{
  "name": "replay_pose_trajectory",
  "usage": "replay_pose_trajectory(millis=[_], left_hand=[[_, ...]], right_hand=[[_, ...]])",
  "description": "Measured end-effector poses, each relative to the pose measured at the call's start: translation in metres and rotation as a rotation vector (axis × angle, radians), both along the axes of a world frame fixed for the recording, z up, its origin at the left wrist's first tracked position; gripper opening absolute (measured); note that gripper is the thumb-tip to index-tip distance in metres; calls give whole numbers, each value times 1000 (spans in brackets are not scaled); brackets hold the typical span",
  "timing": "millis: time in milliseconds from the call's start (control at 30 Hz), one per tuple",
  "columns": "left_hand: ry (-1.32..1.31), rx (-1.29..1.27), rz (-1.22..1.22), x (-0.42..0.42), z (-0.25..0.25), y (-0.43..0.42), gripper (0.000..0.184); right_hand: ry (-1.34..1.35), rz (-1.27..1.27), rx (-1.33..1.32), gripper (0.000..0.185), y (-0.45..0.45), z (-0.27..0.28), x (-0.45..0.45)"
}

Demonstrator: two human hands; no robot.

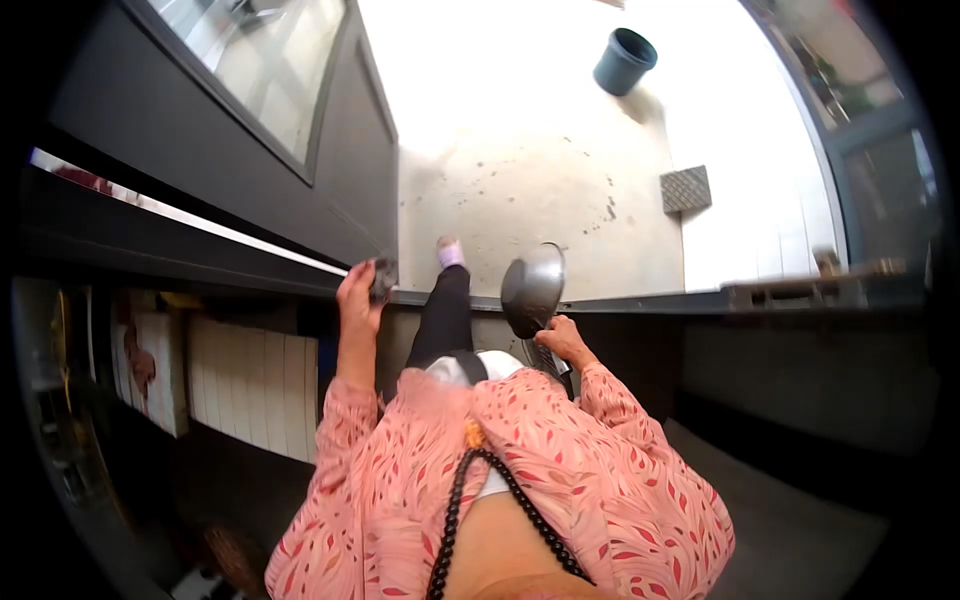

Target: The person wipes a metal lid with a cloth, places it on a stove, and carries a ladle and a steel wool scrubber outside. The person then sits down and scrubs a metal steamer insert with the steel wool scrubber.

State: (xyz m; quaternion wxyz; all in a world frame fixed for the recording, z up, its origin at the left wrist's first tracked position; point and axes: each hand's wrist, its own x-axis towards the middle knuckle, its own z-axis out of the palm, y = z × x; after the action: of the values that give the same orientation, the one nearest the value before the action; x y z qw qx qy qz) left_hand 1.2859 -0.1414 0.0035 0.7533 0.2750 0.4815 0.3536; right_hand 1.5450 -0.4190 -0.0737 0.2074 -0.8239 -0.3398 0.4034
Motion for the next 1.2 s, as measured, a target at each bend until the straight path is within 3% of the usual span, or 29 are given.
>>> replay_pose_trajectory(millis=[67, 133, 200, 233, 333, 400, 433, 533, 567, 667, 700, 733, 867, 967, 1033, 1100, 1200], left_hand=[[-162, -1, -1, 28, -19, 38, 14], [-201, 35, 35, 77, 9, 71, 17], [-245, 71, -34, 109, 6, 115, 25], [-243, 75, -41, 123, 11, 130, 28], [-268, 89, -93, 181, 17, 203, 41], [-306, 109, -135, 200, 16, 247, 52], [-250, 105, -124, 211, 26, 257, 50], [-164, 92, -146, 263, 18, 341, 47], [-149, 85, -124, 273, 16, 358, 38], [-183, 131, -67, 271, 21, 338, 26], [-156, 90, -38, 283, 19, 343, 21], [-209, 55, -19, 290, 23, 345, 22], [-296, 38, 14, 282, 31, 369, 24], [-139, 187, 69, 301, 47, 389, 27], [-79, 246, 165, 301, 50, 392, 29], [-79, 210, 314, 246, 16, 391, 29], [-247, 217, 760, 212, 10, 421, 27]], right_hand=[[-10, -21, 9, 37, 16, 14, 13], [97, -101, -24, 36, 39, 19, 32], [32, -93, -59, 34, 57, -4, 53], [-110, -88, 46, 32, 59, -24, 64], [76, -243, -214, 38, 98, -29, 105], [-45, -155, -151, 36, 112, -25, 118], [-111, -116, -95, 35, 130, -19, 127], [129, -414, -117, 33, 193, -6, 170], [81, -428, -152, 34, 194, -23, 183], [32, -338, -108, 22, 185, -8, 201], [20, -317, -119, 26, 185, -10, 215], [-60, -236, -13, 38, 182, -25, 232], [-23, -221, -58, 32, 238, 0, 259], [33, -166, -43, 31, 261, 8, 307], [14, -84, 27, 31, 264, -4, 350], [32, -90, 17, 31, 230, -65, 337], [99, -102, -46, 28, 244, -58, 357]])
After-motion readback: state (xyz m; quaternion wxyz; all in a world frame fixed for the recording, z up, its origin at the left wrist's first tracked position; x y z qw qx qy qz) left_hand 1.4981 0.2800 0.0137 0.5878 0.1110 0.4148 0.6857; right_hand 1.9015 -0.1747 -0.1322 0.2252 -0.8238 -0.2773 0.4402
